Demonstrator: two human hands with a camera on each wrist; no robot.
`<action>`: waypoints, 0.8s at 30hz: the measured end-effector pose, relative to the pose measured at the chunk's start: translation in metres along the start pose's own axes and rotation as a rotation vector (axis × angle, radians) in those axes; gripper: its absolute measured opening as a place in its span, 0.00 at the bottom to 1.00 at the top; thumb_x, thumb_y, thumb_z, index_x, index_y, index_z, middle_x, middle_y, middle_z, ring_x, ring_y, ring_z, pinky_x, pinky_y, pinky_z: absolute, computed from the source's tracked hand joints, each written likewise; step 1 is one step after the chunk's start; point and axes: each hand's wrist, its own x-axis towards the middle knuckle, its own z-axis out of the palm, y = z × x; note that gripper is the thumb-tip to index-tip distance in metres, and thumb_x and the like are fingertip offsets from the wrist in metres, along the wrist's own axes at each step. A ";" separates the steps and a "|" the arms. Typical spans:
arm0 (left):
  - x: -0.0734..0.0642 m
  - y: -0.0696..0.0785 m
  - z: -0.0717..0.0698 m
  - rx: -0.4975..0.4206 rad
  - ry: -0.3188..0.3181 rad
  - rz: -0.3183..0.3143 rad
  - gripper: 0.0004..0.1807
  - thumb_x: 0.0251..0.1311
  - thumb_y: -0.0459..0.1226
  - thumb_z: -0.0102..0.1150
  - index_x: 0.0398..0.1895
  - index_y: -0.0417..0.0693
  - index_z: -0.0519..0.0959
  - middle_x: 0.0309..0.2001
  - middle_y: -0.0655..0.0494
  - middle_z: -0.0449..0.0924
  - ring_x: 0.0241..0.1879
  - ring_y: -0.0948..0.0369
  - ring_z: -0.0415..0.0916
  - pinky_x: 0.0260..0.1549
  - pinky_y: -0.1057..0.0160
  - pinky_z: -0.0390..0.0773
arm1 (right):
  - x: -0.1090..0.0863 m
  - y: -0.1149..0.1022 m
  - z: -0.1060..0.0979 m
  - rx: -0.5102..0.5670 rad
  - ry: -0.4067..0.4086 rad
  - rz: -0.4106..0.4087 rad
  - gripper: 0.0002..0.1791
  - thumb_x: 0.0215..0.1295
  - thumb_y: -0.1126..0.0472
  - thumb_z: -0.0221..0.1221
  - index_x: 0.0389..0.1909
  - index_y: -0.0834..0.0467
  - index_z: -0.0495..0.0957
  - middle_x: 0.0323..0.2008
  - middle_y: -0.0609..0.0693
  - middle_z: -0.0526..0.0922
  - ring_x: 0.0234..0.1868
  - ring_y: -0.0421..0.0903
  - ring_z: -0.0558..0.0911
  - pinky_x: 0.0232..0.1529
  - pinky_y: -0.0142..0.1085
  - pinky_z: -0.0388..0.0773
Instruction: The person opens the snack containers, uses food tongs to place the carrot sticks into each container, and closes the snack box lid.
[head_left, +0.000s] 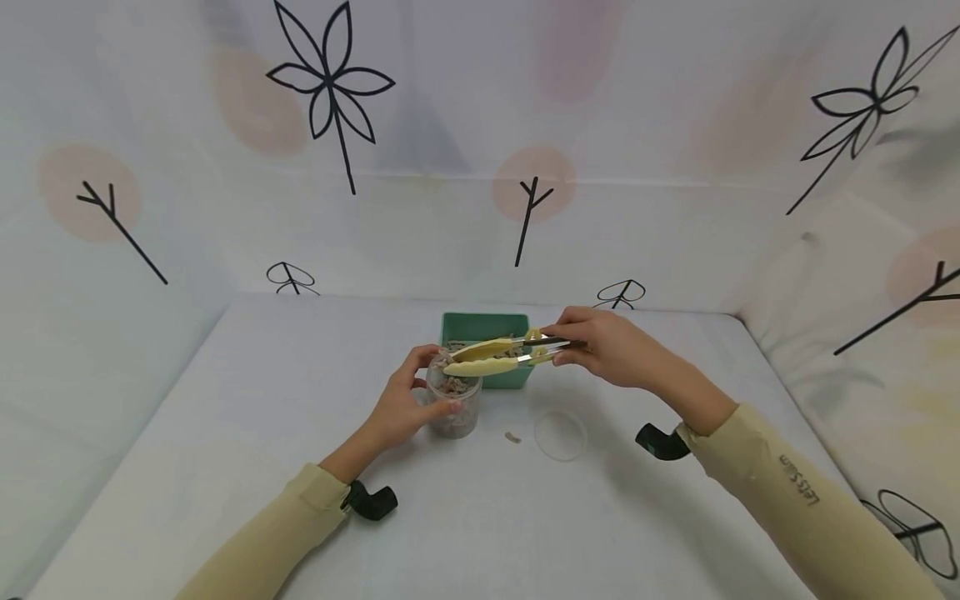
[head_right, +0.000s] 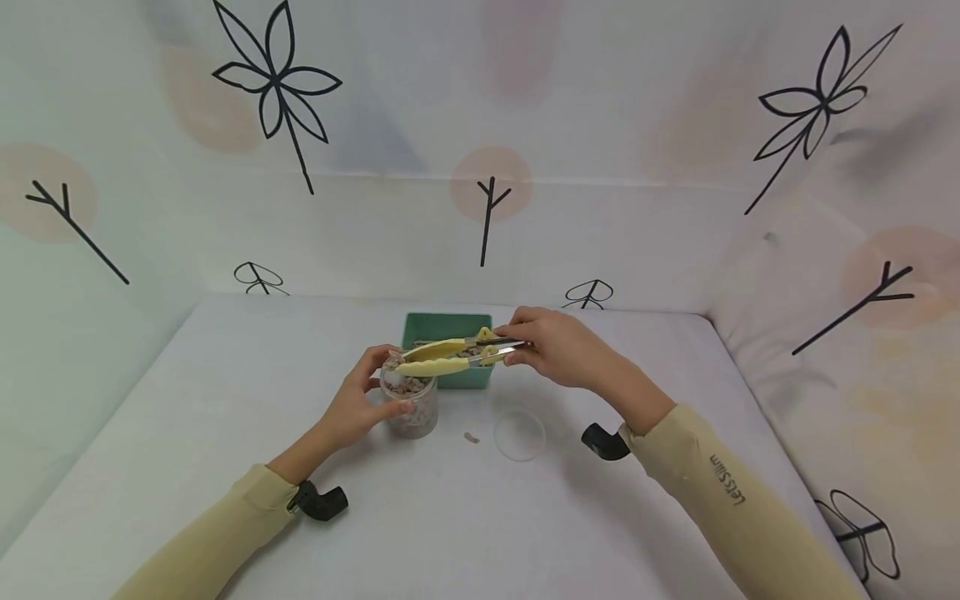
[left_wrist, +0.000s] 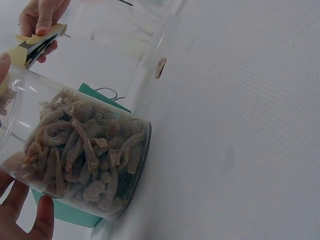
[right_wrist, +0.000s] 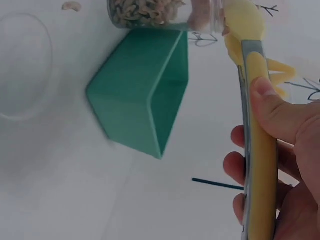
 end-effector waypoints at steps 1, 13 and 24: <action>0.000 0.000 0.000 -0.001 0.000 0.005 0.41 0.54 0.37 0.75 0.69 0.51 0.63 0.62 0.52 0.71 0.63 0.53 0.66 0.52 0.48 0.71 | 0.002 -0.001 -0.003 -0.015 -0.011 -0.001 0.24 0.60 0.58 0.70 0.57 0.60 0.82 0.41 0.46 0.79 0.33 0.38 0.75 0.33 0.35 0.75; 0.001 -0.002 -0.001 0.002 0.002 0.014 0.41 0.53 0.40 0.75 0.68 0.55 0.64 0.62 0.56 0.71 0.62 0.56 0.67 0.50 0.50 0.72 | 0.040 -0.049 -0.046 -0.387 -0.161 -0.060 0.15 0.60 0.57 0.71 0.47 0.54 0.85 0.39 0.48 0.79 0.38 0.47 0.78 0.41 0.44 0.74; 0.002 -0.003 0.000 0.000 -0.001 0.020 0.41 0.53 0.41 0.76 0.68 0.53 0.64 0.61 0.55 0.72 0.61 0.55 0.67 0.49 0.51 0.72 | 0.058 -0.074 -0.046 -0.563 -0.240 -0.091 0.21 0.57 0.53 0.72 0.52 0.52 0.85 0.43 0.48 0.80 0.43 0.49 0.78 0.45 0.45 0.74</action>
